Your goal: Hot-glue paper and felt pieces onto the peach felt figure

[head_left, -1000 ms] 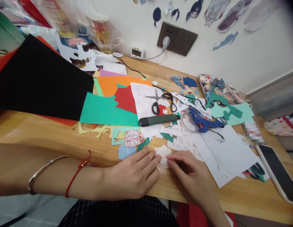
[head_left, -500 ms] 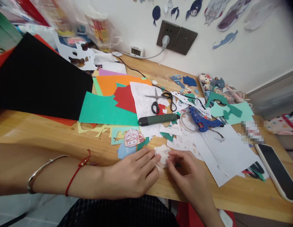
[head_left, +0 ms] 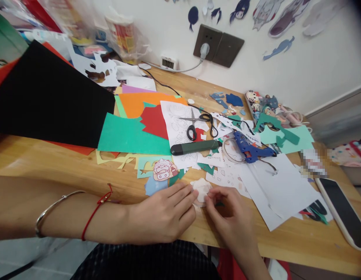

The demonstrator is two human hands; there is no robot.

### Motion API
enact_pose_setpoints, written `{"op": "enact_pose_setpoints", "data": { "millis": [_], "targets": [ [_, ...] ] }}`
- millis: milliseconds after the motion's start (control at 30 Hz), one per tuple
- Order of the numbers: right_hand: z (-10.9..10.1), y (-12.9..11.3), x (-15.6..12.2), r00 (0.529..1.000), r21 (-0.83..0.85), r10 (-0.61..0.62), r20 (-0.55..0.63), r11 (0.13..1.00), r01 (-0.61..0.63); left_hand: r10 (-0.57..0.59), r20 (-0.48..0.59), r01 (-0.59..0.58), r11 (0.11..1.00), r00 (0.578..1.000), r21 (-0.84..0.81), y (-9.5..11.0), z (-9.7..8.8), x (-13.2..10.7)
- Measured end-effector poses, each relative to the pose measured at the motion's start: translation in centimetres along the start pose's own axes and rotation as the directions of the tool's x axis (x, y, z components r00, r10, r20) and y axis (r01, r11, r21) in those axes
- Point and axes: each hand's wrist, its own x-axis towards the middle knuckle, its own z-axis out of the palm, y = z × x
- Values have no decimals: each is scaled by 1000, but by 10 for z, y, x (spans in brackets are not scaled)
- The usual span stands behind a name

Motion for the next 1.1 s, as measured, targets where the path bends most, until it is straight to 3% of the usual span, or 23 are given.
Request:
{"op": "enact_pose_setpoints", "data": {
  "millis": [167,300,567,733,900,1100],
  "targets": [
    [3,0,-3,946,-137,-319,-49,941,310,14,-15,-14,1000,1000,-6,-1,-2,1],
    [5,2,-11,911,-221,-410,-36,893,393,90,-140,-101,992,986,-73,-1,-9,5],
    [4,6,-16,902,-299,-432,5,860,413,170,-202,-204,966,964,-160,-1,-12,8],
    [5,8,-15,910,-284,-415,1,873,398,125,-208,-152,981,970,-123,-3,-7,7],
    [5,9,-15,920,-243,-392,-9,893,378,93,-79,-98,993,993,-66,-4,0,3],
    [2,7,-11,943,-183,-333,-20,928,324,-32,-115,10,982,993,-189,-8,0,6]
  ]
}}
